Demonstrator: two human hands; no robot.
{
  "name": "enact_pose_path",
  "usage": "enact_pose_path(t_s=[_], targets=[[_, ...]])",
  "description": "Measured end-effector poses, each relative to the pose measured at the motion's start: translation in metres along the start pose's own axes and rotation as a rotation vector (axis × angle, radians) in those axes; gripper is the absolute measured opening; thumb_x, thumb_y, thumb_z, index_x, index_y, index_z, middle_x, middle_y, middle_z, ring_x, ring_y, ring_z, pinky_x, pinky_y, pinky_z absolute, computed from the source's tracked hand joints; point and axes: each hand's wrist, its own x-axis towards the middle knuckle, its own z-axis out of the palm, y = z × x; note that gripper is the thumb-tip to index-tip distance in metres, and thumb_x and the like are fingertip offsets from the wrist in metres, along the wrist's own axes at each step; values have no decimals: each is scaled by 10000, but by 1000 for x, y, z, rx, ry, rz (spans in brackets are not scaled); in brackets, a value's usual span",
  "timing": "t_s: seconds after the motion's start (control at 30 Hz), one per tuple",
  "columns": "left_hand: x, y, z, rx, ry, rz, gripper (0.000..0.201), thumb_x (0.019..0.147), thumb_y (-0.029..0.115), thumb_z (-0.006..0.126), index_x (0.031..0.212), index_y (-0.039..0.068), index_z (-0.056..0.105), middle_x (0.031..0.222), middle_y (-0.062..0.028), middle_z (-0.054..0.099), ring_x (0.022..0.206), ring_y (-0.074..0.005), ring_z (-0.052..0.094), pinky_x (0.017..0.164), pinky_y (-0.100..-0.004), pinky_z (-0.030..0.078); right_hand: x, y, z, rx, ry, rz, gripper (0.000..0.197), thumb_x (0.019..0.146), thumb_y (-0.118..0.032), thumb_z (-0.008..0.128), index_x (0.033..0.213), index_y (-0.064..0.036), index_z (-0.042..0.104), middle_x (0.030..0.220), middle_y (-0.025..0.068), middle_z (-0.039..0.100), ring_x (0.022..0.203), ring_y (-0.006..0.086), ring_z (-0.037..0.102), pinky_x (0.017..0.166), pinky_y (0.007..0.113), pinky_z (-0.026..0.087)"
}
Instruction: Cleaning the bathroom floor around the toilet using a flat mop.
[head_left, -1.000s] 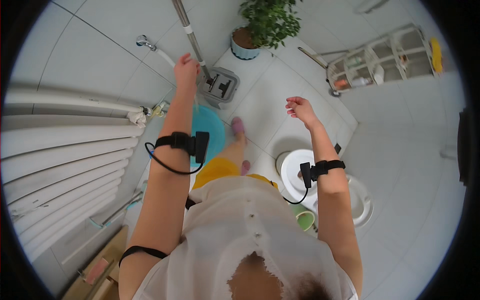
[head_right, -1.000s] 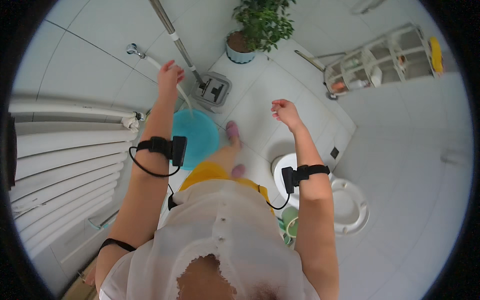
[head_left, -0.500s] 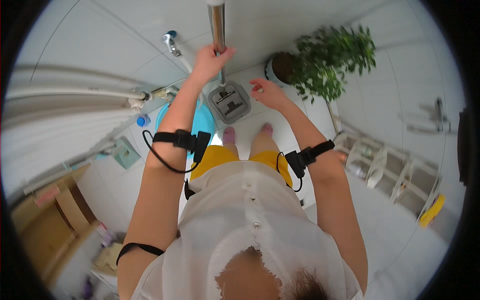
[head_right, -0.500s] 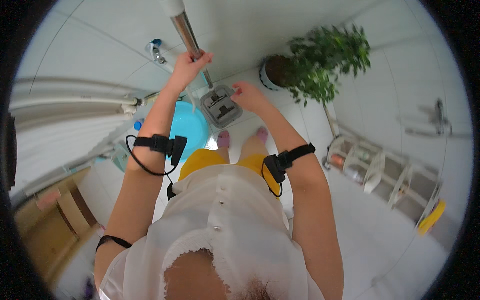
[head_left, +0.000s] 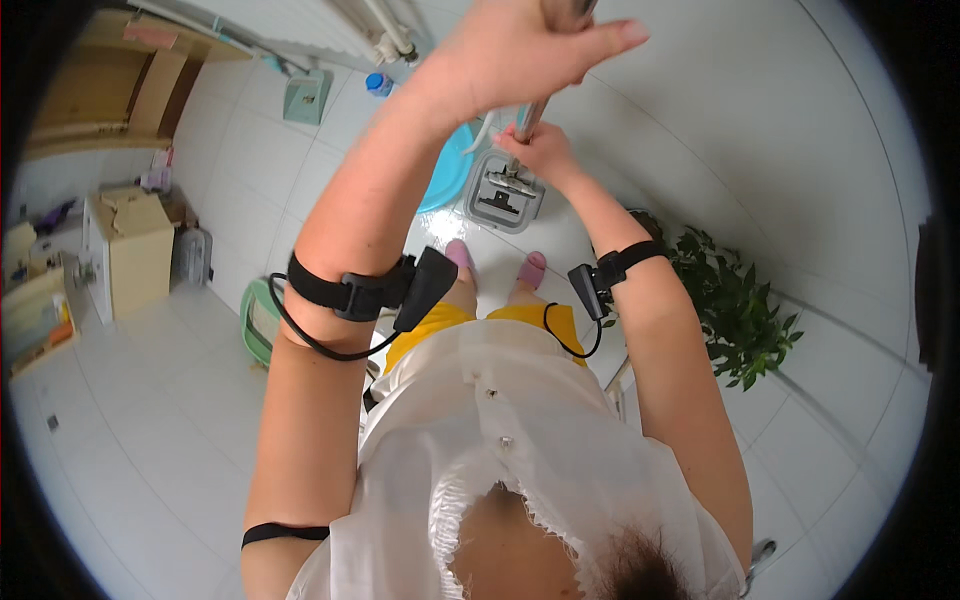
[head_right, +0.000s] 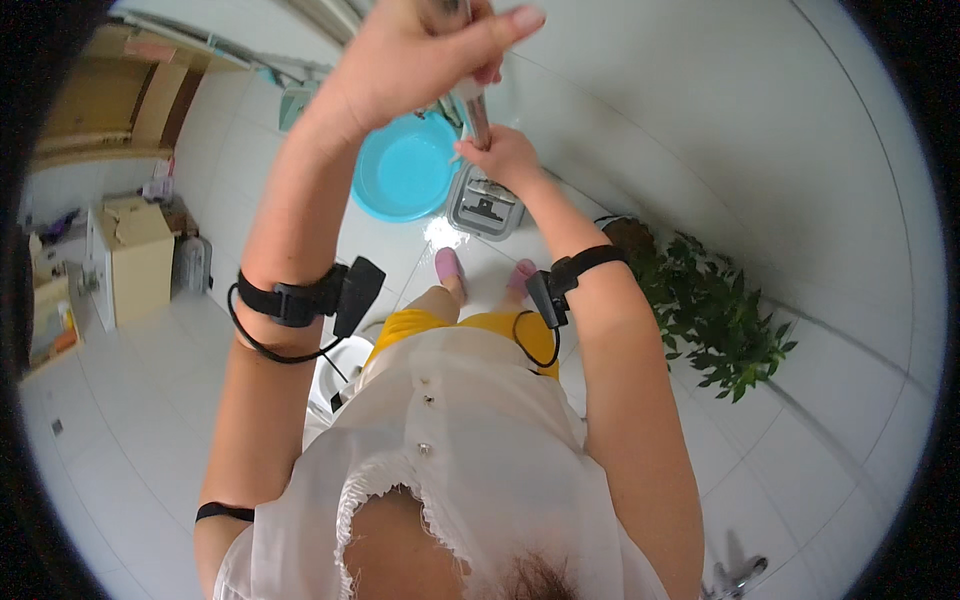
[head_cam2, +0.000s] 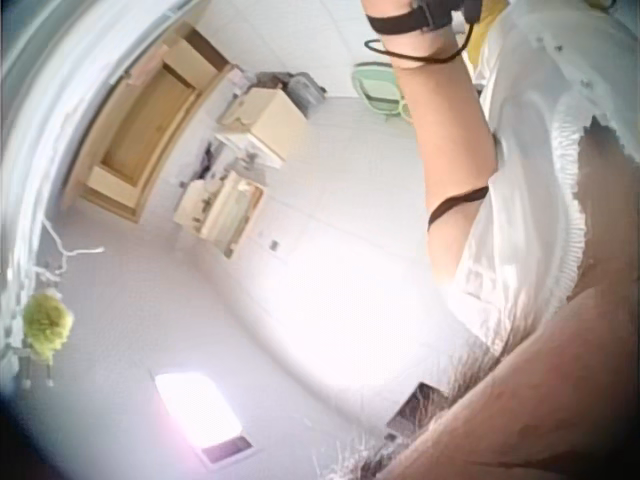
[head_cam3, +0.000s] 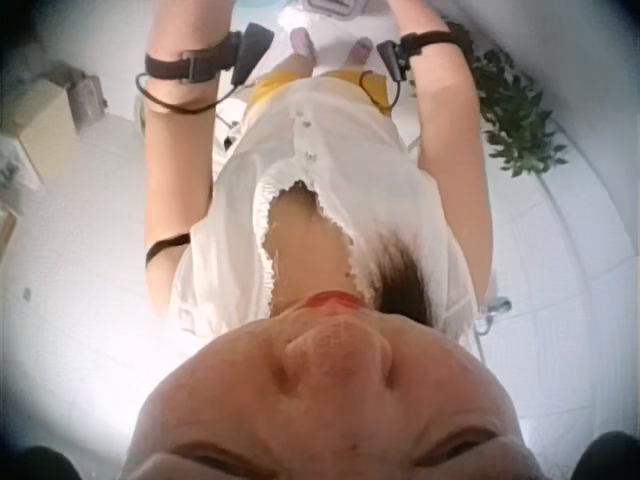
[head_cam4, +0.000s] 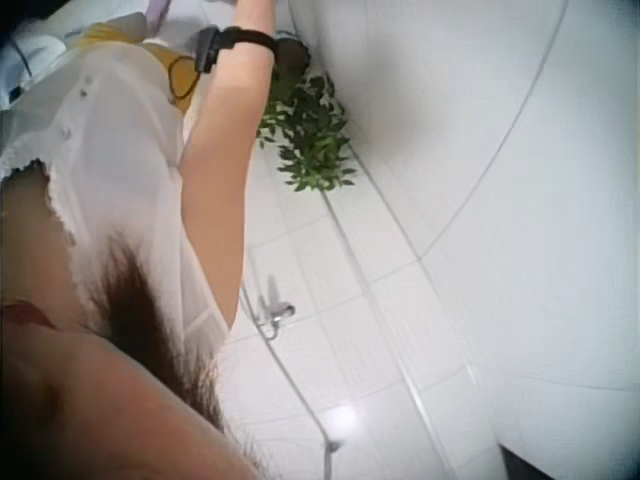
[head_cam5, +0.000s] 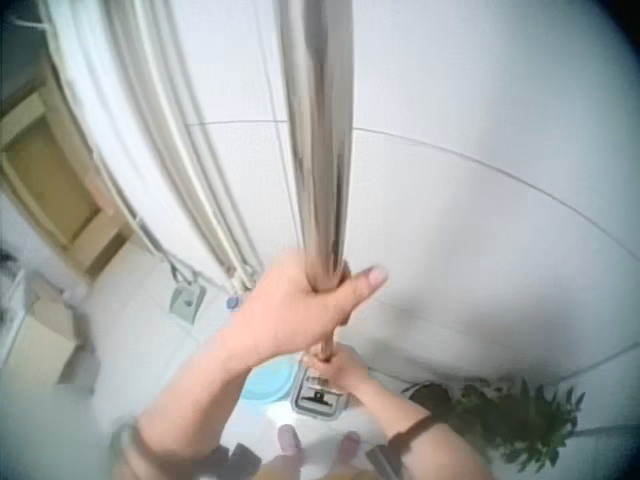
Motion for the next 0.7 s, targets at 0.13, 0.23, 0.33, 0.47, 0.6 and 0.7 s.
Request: enact_pose_path(t_s=[0.13,0.23,0.33,0.47,0.6,0.7], targets=[[-16,41,-27,9,341,108,493,762,434,527,429,77,462,397,-12,451,373,-92,444,424,-229,404,2,-68,-20,-63,26,-136,268,693,-298,634,678,-34,585,572,42,551,546,108,500,540,250,401],[-42,46,-46,-69,330,406,416,734,432,566,700,18,546,635,-81,543,605,-133,524,606,-243,434,6,-98,-27,-167,-26,-204,272,693,-304,635,666,-38,587,577,27,552,543,101,492,531,238,395],[-63,31,-62,-188,361,449,625,742,335,585,1149,-84,363,940,-189,520,871,-194,510,751,-278,420,23,-104,-33,-173,-65,-251,272,693,-309,636,656,-45,587,568,-1,542,546,88,477,532,232,389],[-108,1,-71,-294,478,389,485,783,194,545,1155,-69,375,1005,-188,516,910,-200,514,738,-251,434,33,-130,-42,-80,31,-337,340,671,-389,626,622,-55,590,564,12,564,522,106,496,508,264,391],[-145,-52,-94,-414,499,127,382,791,175,532,1092,-46,453,960,-124,551,838,-155,540,704,-233,440,54,-152,-46,-206,23,-292,316,686,-353,628,634,-44,591,591,1,572,495,85,454,462,240,377],[-172,-78,-96,-542,589,22,332,794,157,525,1059,-39,482,936,-98,563,795,-133,549,683,-229,442,53,-136,-46,-196,-17,-152,322,704,-360,611,654,-43,595,607,-2,577,455,54,407,394,193,326]])
